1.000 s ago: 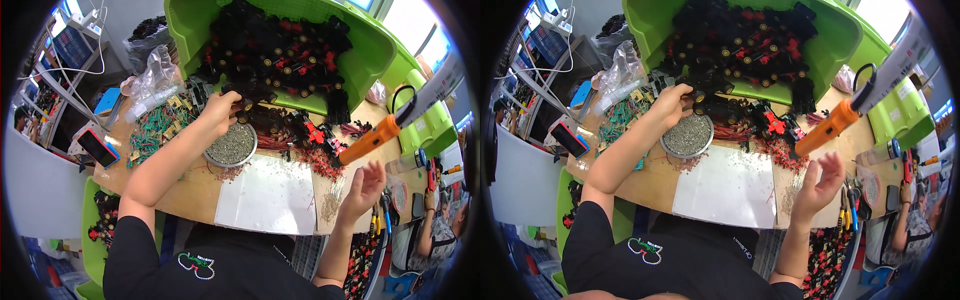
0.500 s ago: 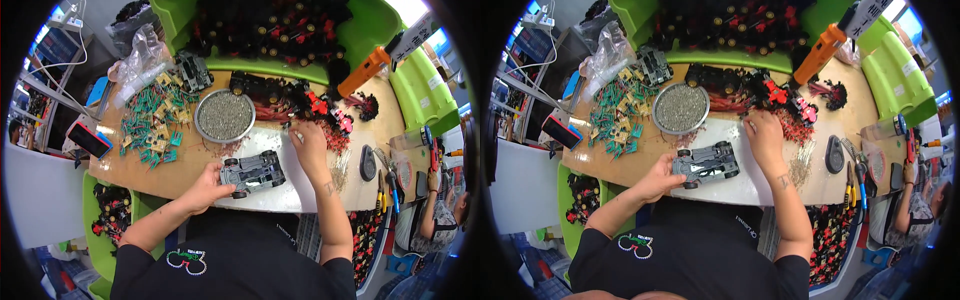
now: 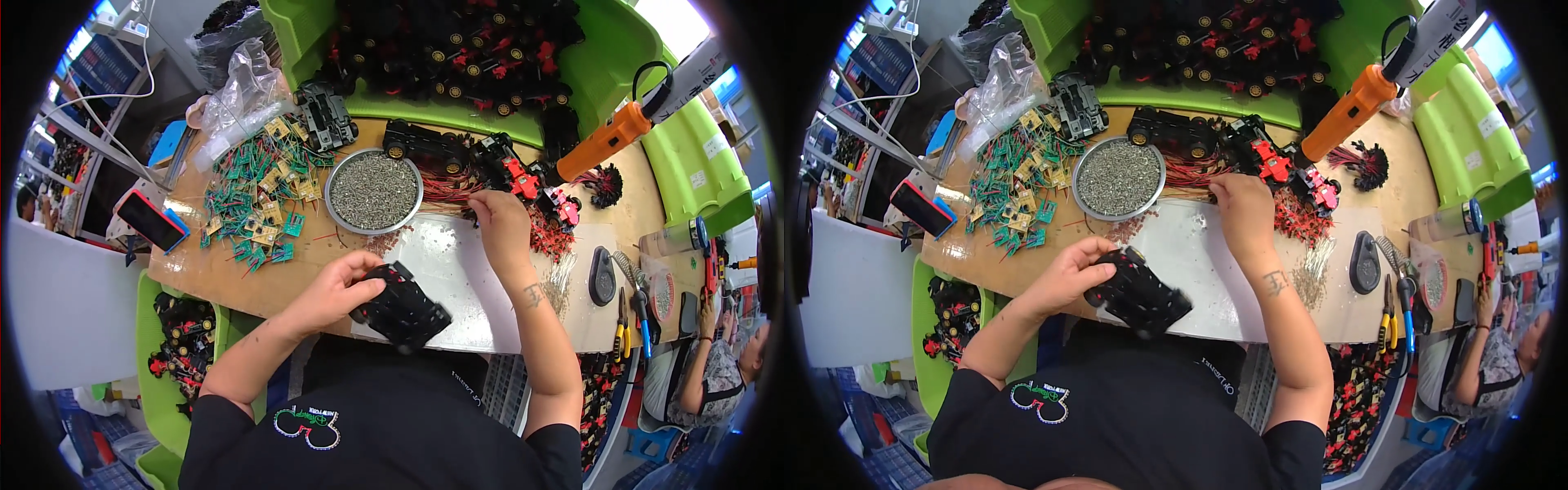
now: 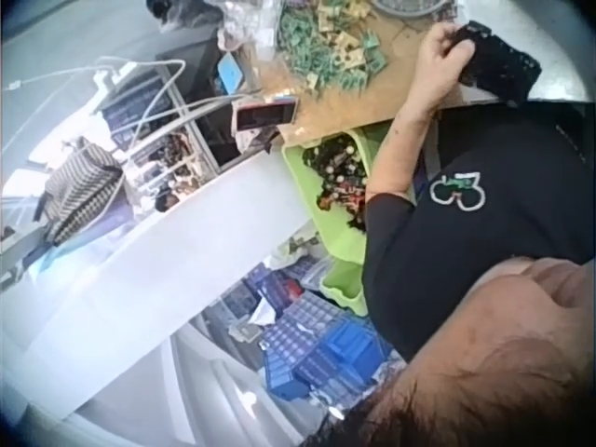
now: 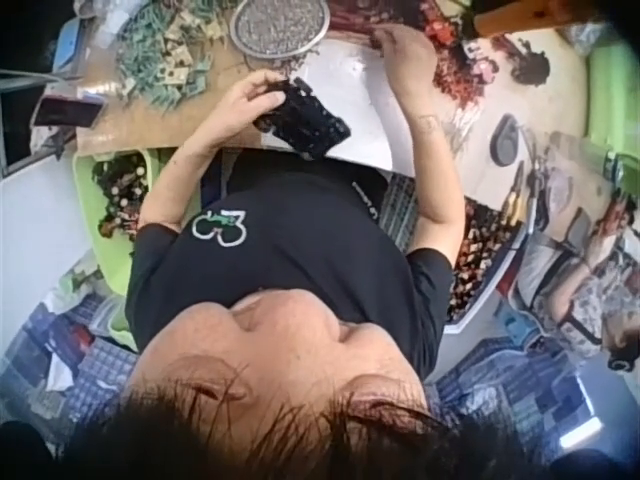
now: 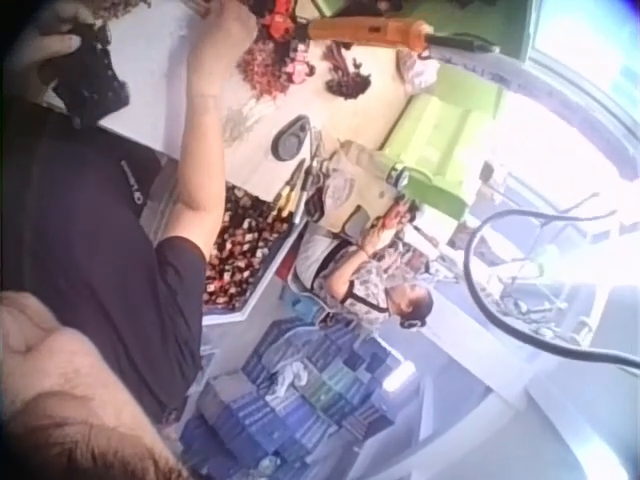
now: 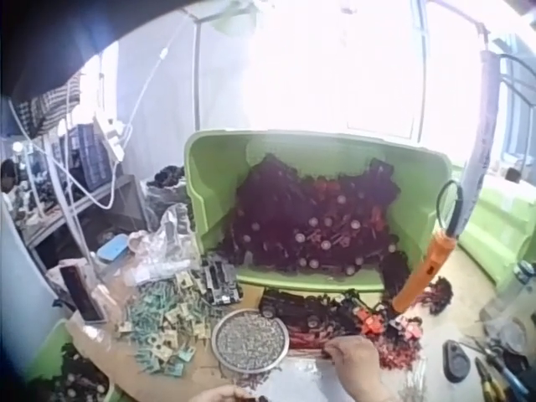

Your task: The person assembles a toy car by installing electronic components, using an electric screwdriver for screws, pliers for wires, and a soldering iron for the circuit board, then attaches the shell to the chassis.

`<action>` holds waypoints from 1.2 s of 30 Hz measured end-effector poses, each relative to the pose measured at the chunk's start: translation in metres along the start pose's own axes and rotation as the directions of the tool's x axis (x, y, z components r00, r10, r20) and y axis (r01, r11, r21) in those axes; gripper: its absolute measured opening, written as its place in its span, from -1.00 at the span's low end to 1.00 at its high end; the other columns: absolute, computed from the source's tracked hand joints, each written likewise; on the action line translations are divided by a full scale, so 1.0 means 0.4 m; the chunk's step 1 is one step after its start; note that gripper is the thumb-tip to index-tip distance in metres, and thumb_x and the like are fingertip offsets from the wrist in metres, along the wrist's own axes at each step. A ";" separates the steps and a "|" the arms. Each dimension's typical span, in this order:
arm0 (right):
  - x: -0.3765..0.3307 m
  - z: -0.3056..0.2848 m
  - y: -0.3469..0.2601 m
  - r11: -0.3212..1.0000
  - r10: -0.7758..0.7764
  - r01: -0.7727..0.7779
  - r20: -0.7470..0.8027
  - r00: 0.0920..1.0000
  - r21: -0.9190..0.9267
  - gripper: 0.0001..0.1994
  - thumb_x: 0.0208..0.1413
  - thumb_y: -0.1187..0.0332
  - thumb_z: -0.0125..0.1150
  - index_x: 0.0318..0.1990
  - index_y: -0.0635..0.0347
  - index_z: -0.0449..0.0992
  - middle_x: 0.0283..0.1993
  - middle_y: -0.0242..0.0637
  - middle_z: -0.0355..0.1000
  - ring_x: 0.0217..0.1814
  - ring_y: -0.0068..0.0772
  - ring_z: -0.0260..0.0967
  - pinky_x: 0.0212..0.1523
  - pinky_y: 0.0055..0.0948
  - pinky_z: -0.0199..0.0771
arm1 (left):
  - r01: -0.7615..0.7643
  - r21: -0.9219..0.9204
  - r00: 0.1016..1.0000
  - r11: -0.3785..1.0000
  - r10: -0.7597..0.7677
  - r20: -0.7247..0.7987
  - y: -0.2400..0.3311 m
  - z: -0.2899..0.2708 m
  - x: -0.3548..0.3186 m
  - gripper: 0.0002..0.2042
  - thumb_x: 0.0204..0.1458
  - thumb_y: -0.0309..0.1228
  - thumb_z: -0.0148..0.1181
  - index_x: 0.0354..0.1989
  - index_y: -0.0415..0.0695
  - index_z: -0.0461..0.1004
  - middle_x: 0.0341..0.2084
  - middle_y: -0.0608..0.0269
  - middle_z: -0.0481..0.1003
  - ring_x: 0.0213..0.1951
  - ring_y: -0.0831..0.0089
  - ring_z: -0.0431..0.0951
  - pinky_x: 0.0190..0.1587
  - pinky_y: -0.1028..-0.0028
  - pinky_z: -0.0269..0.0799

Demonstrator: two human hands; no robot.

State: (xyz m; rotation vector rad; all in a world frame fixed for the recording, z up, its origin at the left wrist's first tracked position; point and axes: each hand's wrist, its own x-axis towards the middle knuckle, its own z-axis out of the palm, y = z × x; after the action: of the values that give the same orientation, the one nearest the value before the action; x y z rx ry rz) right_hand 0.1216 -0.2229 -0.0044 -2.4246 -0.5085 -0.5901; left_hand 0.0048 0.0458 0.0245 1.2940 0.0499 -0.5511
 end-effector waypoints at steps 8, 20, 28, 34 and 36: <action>-0.055 -0.053 -0.012 0.785 0.435 -0.416 0.070 0.898 0.458 -0.90 0.28 0.43 0.03 -0.19 0.29 0.37 -0.40 -0.22 0.49 -0.36 -0.45 0.47 -0.29 -0.46 0.46 | -0.228 0.282 0.967 0.932 0.251 -0.049 -0.036 0.068 0.120 -0.54 0.01 -0.47 0.35 0.10 -0.25 0.37 -0.10 0.21 0.52 -0.02 0.48 0.51 0.08 0.45 0.40; -0.172 -0.107 0.003 0.797 0.437 -0.540 0.360 0.824 0.270 -0.81 0.17 0.41 0.22 -0.12 0.31 0.57 -0.40 -0.26 0.46 -0.44 -0.45 0.37 -0.36 -0.48 0.38 | -0.154 0.813 0.882 0.562 0.448 -0.143 -0.036 0.090 0.033 -0.57 0.02 -0.44 0.31 0.04 -0.31 0.34 -0.07 -0.04 0.43 -0.08 0.16 0.52 0.00 0.30 0.45; -0.189 -0.153 -0.120 0.857 0.403 -0.450 0.218 0.889 0.251 -0.88 0.05 0.50 0.31 -0.23 0.29 0.61 -0.37 -0.21 0.46 -0.43 -0.39 0.39 -0.36 -0.46 0.40 | 0.023 0.304 0.989 0.953 0.023 -0.146 -0.101 0.055 0.039 -0.82 0.13 -0.46 0.22 -0.28 -0.24 0.32 -0.48 0.39 0.40 -0.44 0.69 0.37 -0.43 0.59 0.29; -0.205 -0.160 -0.226 0.919 0.261 -0.266 0.056 0.964 0.291 -0.86 -0.11 0.60 0.39 -0.36 0.23 0.58 -0.42 -0.29 0.43 -0.45 -0.40 0.38 -0.43 -0.46 0.39 | 0.118 -0.084 0.984 0.989 -0.128 -0.121 -0.088 0.082 0.044 -0.79 0.12 -0.53 0.22 -0.15 -0.18 0.32 -0.35 0.39 0.45 -0.35 0.71 0.43 -0.37 0.64 0.34; -0.215 -0.137 -0.241 0.938 0.165 -0.174 0.054 0.985 0.302 -0.82 -0.20 0.65 0.38 -0.39 0.23 0.57 -0.45 -0.28 0.42 -0.42 -0.30 0.43 -0.43 -0.44 0.41 | 0.059 -0.341 0.969 0.938 -0.136 -0.208 -0.071 0.114 0.038 -0.65 0.11 -0.58 0.19 0.06 -0.19 0.32 -0.15 0.25 0.48 -0.17 0.58 0.51 -0.21 0.57 0.46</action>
State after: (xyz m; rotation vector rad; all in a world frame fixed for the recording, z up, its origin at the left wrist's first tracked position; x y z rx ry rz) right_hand -0.0117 -0.2025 0.0345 -2.1558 -0.3664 -0.3734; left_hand -0.0057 -0.0061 0.0073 1.0211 0.3870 -0.4528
